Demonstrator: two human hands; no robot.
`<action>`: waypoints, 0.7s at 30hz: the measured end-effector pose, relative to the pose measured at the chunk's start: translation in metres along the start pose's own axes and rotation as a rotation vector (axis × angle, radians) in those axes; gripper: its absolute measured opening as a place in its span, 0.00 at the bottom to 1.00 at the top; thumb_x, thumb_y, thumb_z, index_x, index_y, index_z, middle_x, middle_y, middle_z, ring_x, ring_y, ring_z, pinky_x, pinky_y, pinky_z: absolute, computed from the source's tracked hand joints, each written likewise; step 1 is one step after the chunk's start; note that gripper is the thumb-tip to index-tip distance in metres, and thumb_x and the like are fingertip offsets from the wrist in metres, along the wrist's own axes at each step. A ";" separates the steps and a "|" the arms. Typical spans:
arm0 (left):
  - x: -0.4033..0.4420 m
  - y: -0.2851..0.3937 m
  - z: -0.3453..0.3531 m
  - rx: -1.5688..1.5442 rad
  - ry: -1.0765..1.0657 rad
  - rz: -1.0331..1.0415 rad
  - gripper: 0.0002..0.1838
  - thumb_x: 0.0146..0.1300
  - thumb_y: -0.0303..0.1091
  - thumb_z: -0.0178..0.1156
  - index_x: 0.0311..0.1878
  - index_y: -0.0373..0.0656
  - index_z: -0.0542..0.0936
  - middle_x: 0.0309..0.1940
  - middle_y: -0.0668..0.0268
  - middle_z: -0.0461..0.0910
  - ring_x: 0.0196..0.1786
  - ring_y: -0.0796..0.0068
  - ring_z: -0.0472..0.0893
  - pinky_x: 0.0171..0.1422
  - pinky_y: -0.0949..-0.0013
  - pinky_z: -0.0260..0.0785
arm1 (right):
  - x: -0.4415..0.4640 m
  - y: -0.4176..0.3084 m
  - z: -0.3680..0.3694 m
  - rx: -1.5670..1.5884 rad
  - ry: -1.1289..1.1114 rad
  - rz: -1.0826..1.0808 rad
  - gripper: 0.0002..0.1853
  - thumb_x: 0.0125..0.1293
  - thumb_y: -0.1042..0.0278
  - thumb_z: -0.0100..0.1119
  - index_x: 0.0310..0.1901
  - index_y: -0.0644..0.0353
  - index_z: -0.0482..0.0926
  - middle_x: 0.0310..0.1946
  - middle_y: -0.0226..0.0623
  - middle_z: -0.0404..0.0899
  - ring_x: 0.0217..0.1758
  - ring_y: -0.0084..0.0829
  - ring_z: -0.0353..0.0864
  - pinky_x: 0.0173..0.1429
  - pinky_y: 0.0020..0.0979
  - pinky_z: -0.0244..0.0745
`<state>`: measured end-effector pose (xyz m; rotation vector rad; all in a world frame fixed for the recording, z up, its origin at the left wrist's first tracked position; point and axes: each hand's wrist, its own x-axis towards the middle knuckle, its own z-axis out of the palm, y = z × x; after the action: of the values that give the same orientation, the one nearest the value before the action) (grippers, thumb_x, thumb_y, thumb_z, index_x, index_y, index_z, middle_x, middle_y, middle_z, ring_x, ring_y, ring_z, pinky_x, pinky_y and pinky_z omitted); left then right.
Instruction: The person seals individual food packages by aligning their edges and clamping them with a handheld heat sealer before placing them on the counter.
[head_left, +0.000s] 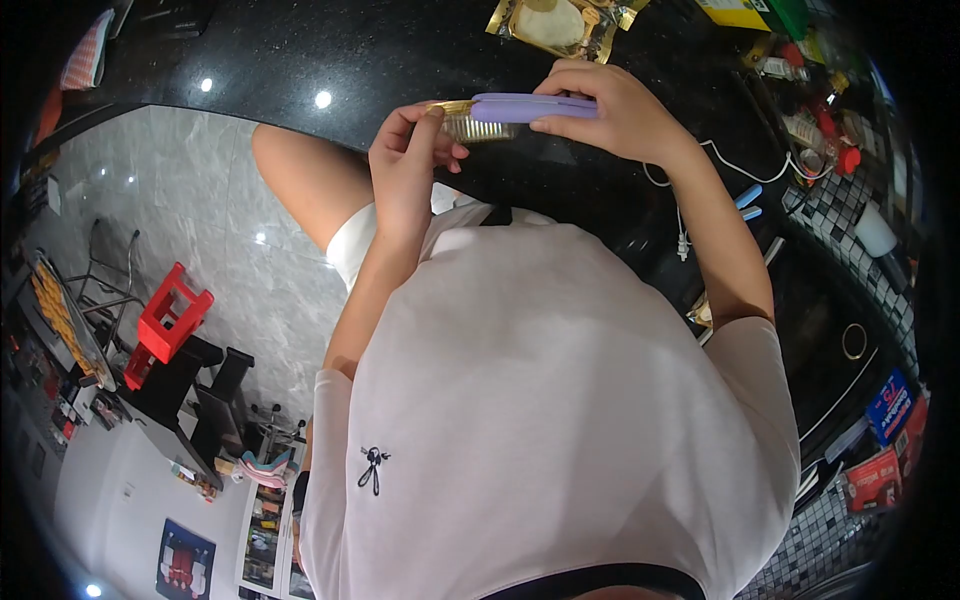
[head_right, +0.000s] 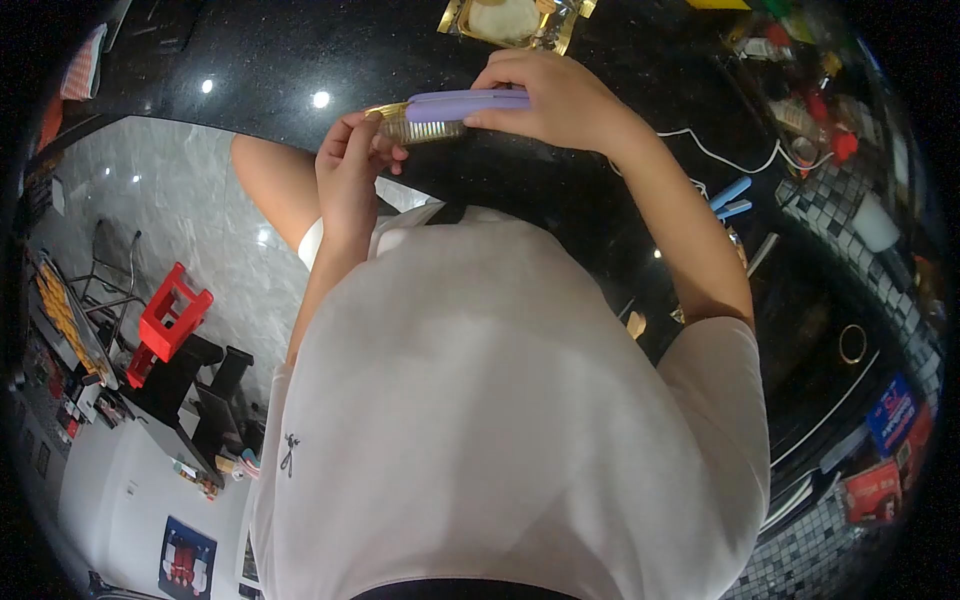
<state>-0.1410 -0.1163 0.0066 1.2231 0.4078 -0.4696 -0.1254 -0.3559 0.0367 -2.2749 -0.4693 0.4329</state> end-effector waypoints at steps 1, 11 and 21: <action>0.000 0.000 -0.001 0.001 -0.003 0.002 0.07 0.66 0.33 0.56 0.39 0.39 0.74 0.25 0.65 0.77 0.26 0.77 0.78 0.28 0.76 0.68 | 0.000 0.001 0.000 0.001 0.003 0.000 0.17 0.55 0.59 0.68 0.42 0.60 0.81 0.31 0.33 0.77 0.34 0.30 0.75 0.40 0.27 0.69; 0.002 -0.001 0.004 -0.014 -0.026 0.016 0.10 0.68 0.35 0.54 0.42 0.35 0.74 0.23 0.64 0.77 0.26 0.78 0.78 0.30 0.77 0.70 | -0.004 0.021 -0.015 0.335 0.003 0.231 0.21 0.57 0.54 0.68 0.46 0.60 0.81 0.30 0.30 0.78 0.29 0.23 0.70 0.35 0.25 0.67; 0.004 -0.004 0.001 -0.011 -0.037 0.024 0.11 0.68 0.35 0.55 0.43 0.34 0.75 0.28 0.62 0.79 0.25 0.78 0.78 0.29 0.77 0.70 | 0.005 0.002 0.007 0.012 0.027 -0.017 0.20 0.54 0.56 0.68 0.43 0.62 0.80 0.34 0.33 0.76 0.36 0.31 0.76 0.41 0.27 0.70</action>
<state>-0.1402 -0.1187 0.0016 1.2059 0.3632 -0.4681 -0.1241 -0.3507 0.0301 -2.2608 -0.4709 0.3948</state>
